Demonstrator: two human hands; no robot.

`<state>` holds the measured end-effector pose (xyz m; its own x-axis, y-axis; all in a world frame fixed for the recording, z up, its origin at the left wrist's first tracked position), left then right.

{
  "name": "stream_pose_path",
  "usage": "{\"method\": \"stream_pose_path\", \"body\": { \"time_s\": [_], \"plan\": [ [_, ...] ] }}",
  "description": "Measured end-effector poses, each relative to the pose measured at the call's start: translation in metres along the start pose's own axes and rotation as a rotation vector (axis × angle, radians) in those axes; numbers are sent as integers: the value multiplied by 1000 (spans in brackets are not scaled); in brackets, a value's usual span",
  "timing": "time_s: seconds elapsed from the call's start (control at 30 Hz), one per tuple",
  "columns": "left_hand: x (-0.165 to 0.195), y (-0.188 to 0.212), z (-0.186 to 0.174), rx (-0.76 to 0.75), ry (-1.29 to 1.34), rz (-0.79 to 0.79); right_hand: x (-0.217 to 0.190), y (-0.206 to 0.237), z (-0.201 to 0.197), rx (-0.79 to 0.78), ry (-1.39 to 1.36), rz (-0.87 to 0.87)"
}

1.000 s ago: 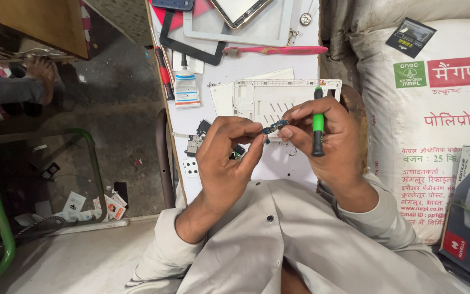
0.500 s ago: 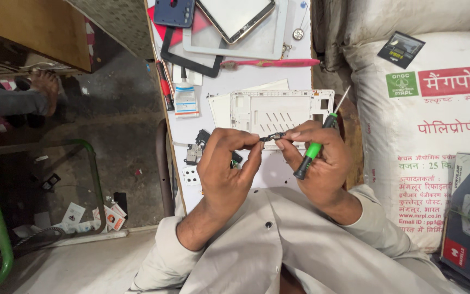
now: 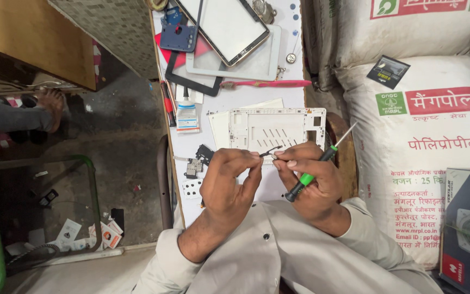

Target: The person sits at a repair bench and works on the white mid-frame of a disassembled mobile phone, using a green-handled screwdriver to unscrew and manipulate small internal components, handling tiny parts by hand and repositioning the frame on the bench.

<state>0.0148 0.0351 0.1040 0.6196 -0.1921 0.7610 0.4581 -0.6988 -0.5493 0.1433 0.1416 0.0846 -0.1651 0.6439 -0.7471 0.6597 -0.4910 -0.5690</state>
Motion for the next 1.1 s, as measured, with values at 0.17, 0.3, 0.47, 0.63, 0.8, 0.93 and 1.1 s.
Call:
{"method": "stream_pose_path", "body": {
  "time_s": [0.17,0.3,0.47,0.63,0.8,0.93,1.1],
  "plan": [
    [-9,4,4,-20,205,-193,-4,-7,-5,-48,94,-142],
    [-23,7,13,-50,592,-388,0,-6,-8,-87,113,-162],
    [-32,12,17,-127,668,-485,10,1,-7,-56,35,-99],
    [-25,-1,5,-96,211,-292,20,-3,5,-44,-11,55],
    [-4,-14,-5,-91,29,-48,21,-5,12,22,-133,138],
    [7,-12,-7,-105,35,-6,19,6,10,102,-143,126],
    [4,-7,-4,-133,184,-107,26,15,11,188,-156,77]
  ]
}}
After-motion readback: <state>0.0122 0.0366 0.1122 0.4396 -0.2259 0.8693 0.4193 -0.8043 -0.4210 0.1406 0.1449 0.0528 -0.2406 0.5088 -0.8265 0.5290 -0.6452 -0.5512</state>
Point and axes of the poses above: each hand's wrist, its own y-axis away from the middle knuckle, its own z-axis out of the palm, x = y × z, the point moved 4 cm from there along -y, towards the middle knuckle, and after that the axes turned 8 degrees about -x, right-handed, at the moved point
